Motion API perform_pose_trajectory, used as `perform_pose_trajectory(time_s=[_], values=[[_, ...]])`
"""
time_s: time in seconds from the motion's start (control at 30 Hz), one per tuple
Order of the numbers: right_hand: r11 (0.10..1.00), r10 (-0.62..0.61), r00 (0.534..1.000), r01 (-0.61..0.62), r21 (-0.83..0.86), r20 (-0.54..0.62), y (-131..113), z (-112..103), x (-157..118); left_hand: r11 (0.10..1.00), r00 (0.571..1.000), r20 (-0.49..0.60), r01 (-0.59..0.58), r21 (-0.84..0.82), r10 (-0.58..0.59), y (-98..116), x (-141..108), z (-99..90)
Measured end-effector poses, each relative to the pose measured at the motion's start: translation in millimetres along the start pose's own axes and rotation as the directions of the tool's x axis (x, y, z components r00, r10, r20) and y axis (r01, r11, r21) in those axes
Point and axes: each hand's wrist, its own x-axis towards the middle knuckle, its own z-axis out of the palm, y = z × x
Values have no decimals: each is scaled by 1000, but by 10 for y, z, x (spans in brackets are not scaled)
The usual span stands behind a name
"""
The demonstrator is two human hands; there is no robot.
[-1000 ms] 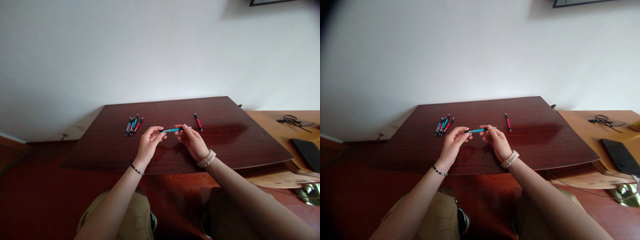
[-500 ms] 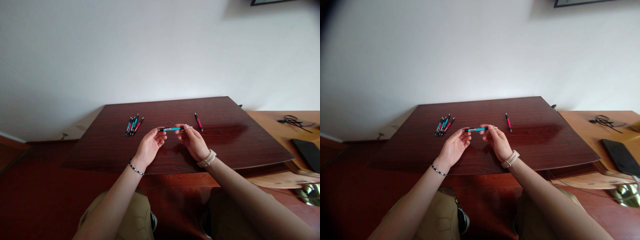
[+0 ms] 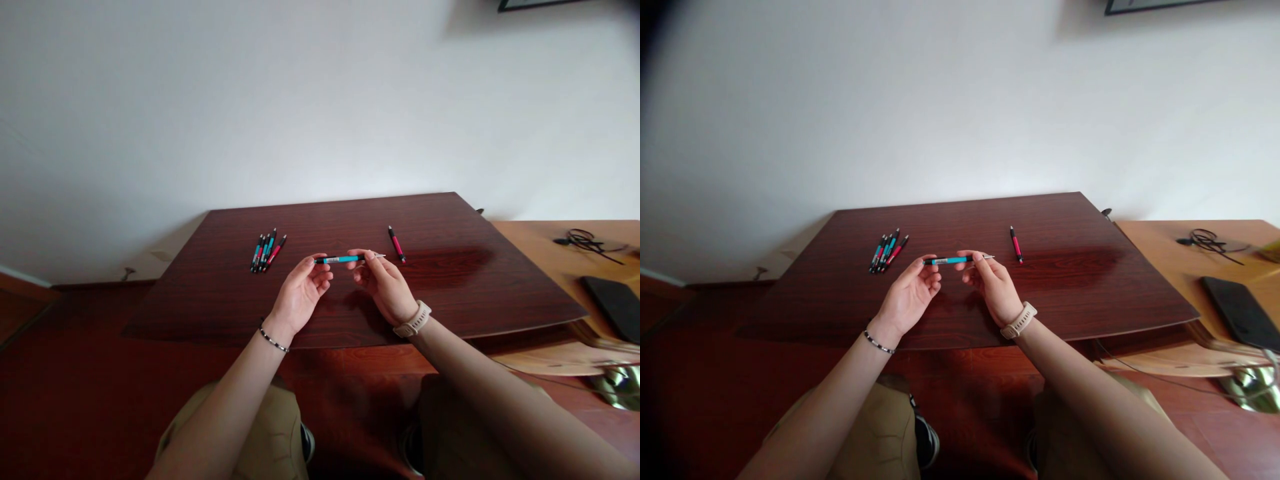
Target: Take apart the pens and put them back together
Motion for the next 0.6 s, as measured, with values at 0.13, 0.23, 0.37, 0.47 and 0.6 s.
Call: perform_pose_trajectory(time_s=[0.13, 0.23, 0.37, 0.47, 0.6], values=[[1000, -16, 1000, 16, 0, 9, -7, -19, 10, 999, 1000, -14, -4, -46, 4, 0, 5, -4], [1000, -16, 1000, 16, -15, 2, -7, -31, 13, 999, 999, -43, -14, -46, 12, 1, 11, -5], [1000, -15, 1000, 15, -4, -2, -17, -38, 12, 999, 997, -70, -34, 14, 35, 19, 10, 2], [1000, -20, 1000, 20, 18, -3, -20, -47, 16, 999, 997, -59, -47, 2, 47, 33, 6, 3], [999, -18, 1000, 18, 36, -10, -8, -68, 30, 995, 998, -51, -38, -97, 33, 44, -2, 5]])
